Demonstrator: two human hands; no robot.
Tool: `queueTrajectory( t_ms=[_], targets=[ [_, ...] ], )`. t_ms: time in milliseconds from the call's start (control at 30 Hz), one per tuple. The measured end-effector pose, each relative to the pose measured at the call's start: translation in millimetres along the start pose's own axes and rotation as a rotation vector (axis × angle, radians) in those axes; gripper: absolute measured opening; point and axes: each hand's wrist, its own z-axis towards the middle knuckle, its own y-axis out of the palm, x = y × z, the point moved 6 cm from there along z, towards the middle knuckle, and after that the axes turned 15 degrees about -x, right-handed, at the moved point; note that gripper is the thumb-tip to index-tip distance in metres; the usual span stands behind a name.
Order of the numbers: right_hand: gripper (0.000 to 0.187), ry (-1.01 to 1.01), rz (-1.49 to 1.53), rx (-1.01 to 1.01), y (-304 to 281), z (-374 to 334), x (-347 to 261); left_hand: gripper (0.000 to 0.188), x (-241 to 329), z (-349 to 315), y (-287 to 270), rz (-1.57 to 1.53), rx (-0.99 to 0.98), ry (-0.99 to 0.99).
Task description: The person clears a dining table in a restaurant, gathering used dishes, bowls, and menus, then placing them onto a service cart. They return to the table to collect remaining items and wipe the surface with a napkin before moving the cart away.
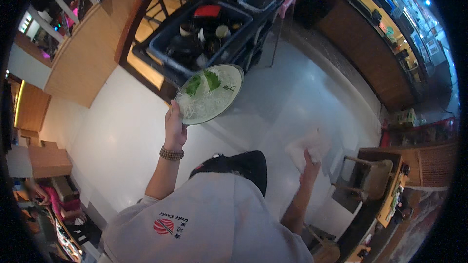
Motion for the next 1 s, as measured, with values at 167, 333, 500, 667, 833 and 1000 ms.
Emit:
queueTrajectory(
  t_ms=[167,333,500,667,833,1000],
  targets=[
    [0.061,0.001,-0.232,-0.132,-0.4,153.6,-18.8,0.052,5.9,121.9,6.7,-0.002,0.097,0.132],
    [0.048,-0.128,-0.425,-0.267,80.9,363.2,-79.3,0.053,-16.9,189.6,-13.5,-0.032,0.343,0.318],
    [0.040,-0.352,-0.484,-0.700,301.2,501.6,-171.7,0.055,-33.8,206.4,-18.8,0.003,0.695,0.386],
    [0.045,-0.937,-0.893,-0.764,456.5,578.3,-269.8,0.059,-43.5,237.2,8.5,-0.048,0.899,0.334],
    [0.053,-0.939,-1.017,-0.857,515.1,639.0,-266.7,0.060,-57.3,252.5,5.2,-0.026,0.974,0.394],
    [0.051,-0.818,-1.154,-1.025,558.4,686.8,-245.8,0.059,-71.4,274.9,19.5,-0.069,1.125,0.399]
  ],
)
